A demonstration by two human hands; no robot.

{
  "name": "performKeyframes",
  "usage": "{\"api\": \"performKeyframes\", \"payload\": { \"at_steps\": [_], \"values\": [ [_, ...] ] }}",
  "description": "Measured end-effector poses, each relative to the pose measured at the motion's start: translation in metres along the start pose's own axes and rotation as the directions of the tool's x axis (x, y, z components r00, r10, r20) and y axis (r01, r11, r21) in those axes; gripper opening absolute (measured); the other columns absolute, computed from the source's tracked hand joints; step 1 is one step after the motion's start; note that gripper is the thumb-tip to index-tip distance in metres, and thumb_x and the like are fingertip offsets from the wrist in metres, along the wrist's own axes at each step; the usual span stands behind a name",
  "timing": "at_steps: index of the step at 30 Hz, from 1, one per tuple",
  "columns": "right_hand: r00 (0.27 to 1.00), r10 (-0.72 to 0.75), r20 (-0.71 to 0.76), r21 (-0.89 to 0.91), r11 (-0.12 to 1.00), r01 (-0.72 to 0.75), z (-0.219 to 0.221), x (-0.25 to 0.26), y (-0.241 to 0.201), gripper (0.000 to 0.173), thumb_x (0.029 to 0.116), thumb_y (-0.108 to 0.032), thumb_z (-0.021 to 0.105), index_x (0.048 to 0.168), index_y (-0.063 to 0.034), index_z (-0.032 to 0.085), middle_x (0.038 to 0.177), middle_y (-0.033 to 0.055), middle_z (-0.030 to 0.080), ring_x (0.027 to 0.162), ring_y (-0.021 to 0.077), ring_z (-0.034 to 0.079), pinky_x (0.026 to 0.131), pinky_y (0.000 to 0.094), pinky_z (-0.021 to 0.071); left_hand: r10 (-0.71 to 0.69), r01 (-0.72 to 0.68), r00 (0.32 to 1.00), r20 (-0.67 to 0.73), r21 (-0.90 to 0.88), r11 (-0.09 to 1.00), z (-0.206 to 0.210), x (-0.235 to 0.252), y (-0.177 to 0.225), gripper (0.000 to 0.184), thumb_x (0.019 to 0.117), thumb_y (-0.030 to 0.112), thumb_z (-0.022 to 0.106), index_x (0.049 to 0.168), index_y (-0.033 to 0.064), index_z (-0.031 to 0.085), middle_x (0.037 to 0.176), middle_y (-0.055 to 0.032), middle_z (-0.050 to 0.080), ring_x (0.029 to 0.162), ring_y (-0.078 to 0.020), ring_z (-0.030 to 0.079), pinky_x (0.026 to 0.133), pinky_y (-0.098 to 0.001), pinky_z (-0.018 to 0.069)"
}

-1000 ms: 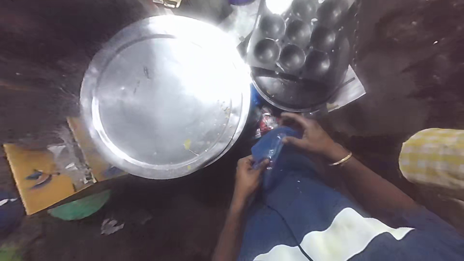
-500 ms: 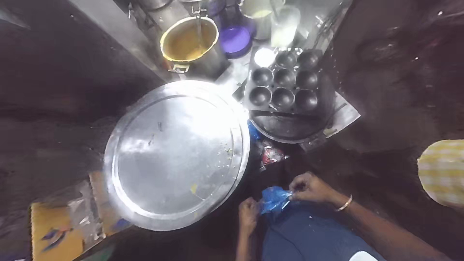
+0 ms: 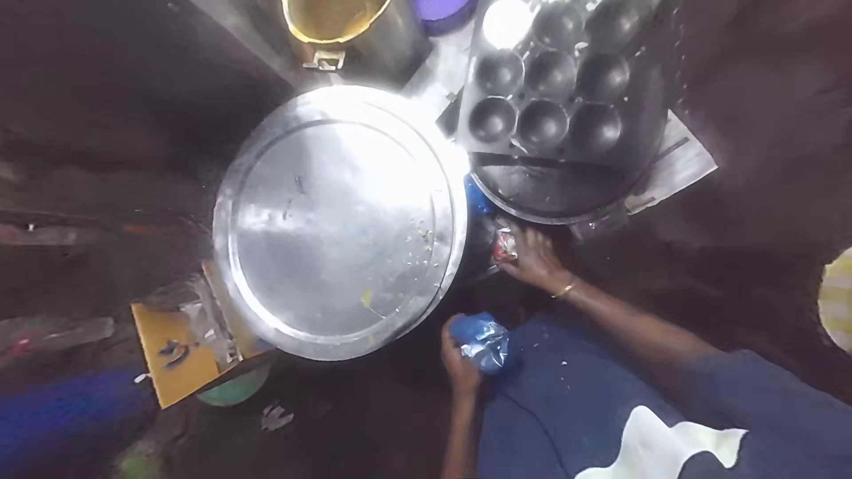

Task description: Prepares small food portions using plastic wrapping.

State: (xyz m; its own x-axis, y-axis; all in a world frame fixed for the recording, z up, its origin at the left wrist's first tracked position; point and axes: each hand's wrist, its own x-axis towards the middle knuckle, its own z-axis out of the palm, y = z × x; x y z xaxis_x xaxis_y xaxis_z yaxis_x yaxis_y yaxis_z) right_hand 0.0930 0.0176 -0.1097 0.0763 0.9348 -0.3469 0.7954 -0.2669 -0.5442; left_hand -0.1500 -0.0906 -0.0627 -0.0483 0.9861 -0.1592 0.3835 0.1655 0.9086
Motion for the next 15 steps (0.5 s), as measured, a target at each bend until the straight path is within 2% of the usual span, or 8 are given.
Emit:
{"api": "performKeyframes", "payload": {
  "at_steps": [2,5,7,9,10,12,14,15],
  "values": [
    [1.000,0.006,0.003,-0.118,0.993,-0.006,0.030,0.012,0.005,0.107,0.0806,-0.054,0.076,0.165,-0.0246,0.018,0.152,0.0339,0.039,0.136,0.0560,0.041,0.103,0.0719,0.0387,-0.050,0.052,0.999,-0.013,0.209,0.977,-0.002,-0.004,0.003,0.055,0.0728,0.010,0.068,0.122,-0.0128,0.060,0.108,-0.0207,0.070,0.098,-0.0213,0.069,0.089,-0.0395,0.0555],
    [0.991,-0.003,-0.134,-0.103,0.995,-0.011,0.053,0.016,0.011,0.081,0.0852,-0.046,0.073,0.157,-0.0418,0.035,0.147,0.0314,0.046,0.132,0.0560,0.045,0.096,0.0700,0.0447,-0.081,0.072,0.997,-0.002,0.489,0.869,-0.004,-0.006,0.013,0.034,0.0796,0.010,0.073,0.111,-0.0026,0.071,0.092,-0.0178,0.074,0.082,-0.0328,0.072,0.075,-0.0552,0.0572],
    [0.976,-0.012,-0.219,0.014,1.000,0.015,0.051,0.015,0.016,0.071,0.0818,-0.042,0.077,0.148,-0.0353,0.053,0.143,0.0263,0.054,0.128,0.0505,0.051,0.097,0.0668,0.0462,-0.088,0.064,0.996,0.015,0.569,0.820,-0.004,-0.004,0.015,0.029,0.0866,0.011,0.066,0.113,-0.0012,0.071,0.089,-0.0176,0.073,0.078,-0.0336,0.071,0.073,-0.0553,0.0571],
    [0.971,0.000,-0.238,0.281,0.957,0.069,0.041,-0.006,0.027,0.076,0.0776,-0.030,0.085,0.147,-0.0257,0.055,0.136,0.0196,0.061,0.119,0.0382,0.061,0.097,0.0588,0.0514,-0.215,0.170,0.977,0.008,0.583,0.795,-0.007,-0.007,0.023,0.029,0.0919,0.013,0.063,0.119,0.0017,0.068,0.090,-0.0158,0.073,0.079,-0.0313,0.072,0.074,-0.0538,0.0578],
    [0.979,0.003,-0.205,0.463,0.881,0.094,0.030,-0.019,0.031,0.075,0.0809,-0.021,0.084,0.149,-0.0235,0.053,0.134,0.0146,0.063,0.111,0.0290,0.066,0.093,0.0509,0.0567,-0.262,0.216,0.965,-0.006,0.585,0.781,-0.009,-0.006,0.027,0.030,0.0911,0.013,0.064,0.119,0.0025,0.068,0.088,-0.0149,0.073,0.078,-0.0310,0.071,0.072,-0.0537,0.0570],
    [0.993,-0.051,-0.103,0.826,0.551,0.114,0.001,-0.044,0.039,0.063,0.0883,-0.014,0.070,0.148,-0.0191,0.051,0.122,0.0072,0.068,0.093,0.0165,0.069,0.079,0.0372,0.0613,-0.319,0.263,0.948,-0.007,0.581,0.770,-0.008,0.004,0.035,0.030,0.0883,0.014,0.068,0.116,0.0016,0.068,0.087,-0.0148,0.071,0.078,-0.0314,0.069,0.073,-0.0541,0.0556],
    [0.987,-0.155,-0.051,0.985,0.155,0.075,-0.013,-0.079,0.044,0.046,0.0866,-0.030,0.072,0.130,-0.0200,0.060,0.103,-0.0014,0.073,0.086,0.0080,0.070,0.077,0.0302,0.0608,-0.328,0.255,0.944,0.034,0.557,0.790,-0.005,0.008,0.040,0.033,0.0839,0.015,0.074,0.111,-0.0011,0.067,0.089,-0.0171,0.070,0.080,-0.0327,0.068,0.074,-0.0550,0.0547],
    [0.964,-0.254,-0.079,0.995,0.045,0.094,-0.014,-0.094,0.044,0.041,0.0854,-0.038,0.077,0.122,-0.0203,0.066,0.101,-0.0057,0.074,0.089,0.0042,0.070,0.081,0.0276,0.0597,-0.315,0.236,0.947,0.061,0.532,0.813,-0.002,0.009,0.042,0.036,0.0823,0.016,0.077,0.111,-0.0024,0.067,0.090,-0.0178,0.070,0.081,-0.0326,0.068,0.076,-0.0544,0.0549]
  ]
}}
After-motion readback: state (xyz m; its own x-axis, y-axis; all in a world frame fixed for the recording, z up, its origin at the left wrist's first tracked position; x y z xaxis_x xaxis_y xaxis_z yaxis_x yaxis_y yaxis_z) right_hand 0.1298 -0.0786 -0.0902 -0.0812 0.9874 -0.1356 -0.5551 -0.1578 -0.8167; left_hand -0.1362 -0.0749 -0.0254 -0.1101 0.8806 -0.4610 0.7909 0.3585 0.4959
